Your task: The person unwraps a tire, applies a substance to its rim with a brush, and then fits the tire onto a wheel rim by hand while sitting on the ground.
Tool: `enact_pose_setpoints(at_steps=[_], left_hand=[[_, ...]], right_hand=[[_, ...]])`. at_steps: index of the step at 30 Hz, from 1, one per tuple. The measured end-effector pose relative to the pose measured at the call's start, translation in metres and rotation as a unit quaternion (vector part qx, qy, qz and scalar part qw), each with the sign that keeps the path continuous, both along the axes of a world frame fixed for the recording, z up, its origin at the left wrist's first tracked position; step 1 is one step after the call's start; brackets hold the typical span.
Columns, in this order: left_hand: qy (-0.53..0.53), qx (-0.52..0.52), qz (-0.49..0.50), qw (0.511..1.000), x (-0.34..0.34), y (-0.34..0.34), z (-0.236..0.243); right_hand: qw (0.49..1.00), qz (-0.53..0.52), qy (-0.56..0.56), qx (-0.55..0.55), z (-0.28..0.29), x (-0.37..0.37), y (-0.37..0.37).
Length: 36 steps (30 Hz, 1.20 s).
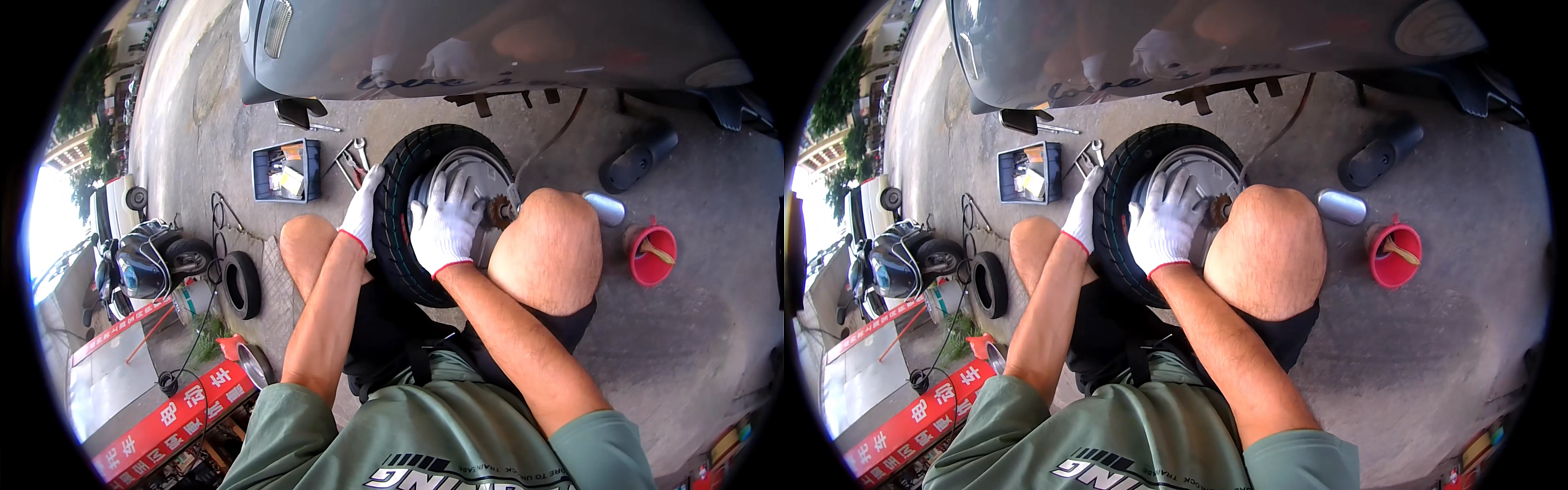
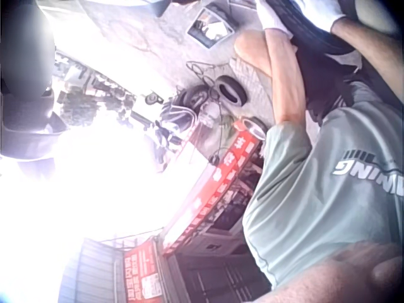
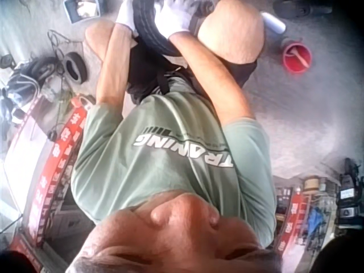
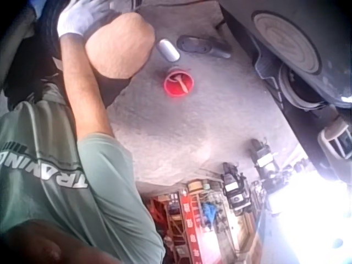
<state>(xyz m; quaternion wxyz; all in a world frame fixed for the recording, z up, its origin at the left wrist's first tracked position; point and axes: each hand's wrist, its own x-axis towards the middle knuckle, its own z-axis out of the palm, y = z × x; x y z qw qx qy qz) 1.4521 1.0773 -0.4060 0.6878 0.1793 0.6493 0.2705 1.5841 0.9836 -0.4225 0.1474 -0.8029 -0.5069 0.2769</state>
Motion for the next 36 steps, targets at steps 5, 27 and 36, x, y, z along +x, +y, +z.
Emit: enact_pose_setpoints(at_steps=[5,27,36], left_hand=[[0.005,-0.001,-0.005,1.0,0.009,-0.003,0.01],[-0.001,0.016,-0.03,0.999,0.001,-0.016,0.005],[0.077,0.018,-0.032,0.996,0.022,-0.023,0.033]], right_hand=[[1.0,-0.007,-0.016,0.015,-0.002,-0.003,-0.001],[0.999,-0.029,-0.007,0.043,-0.003,-0.007,-0.009],[0.999,-0.038,-0.008,0.028,-0.004,-0.015,-0.005]])
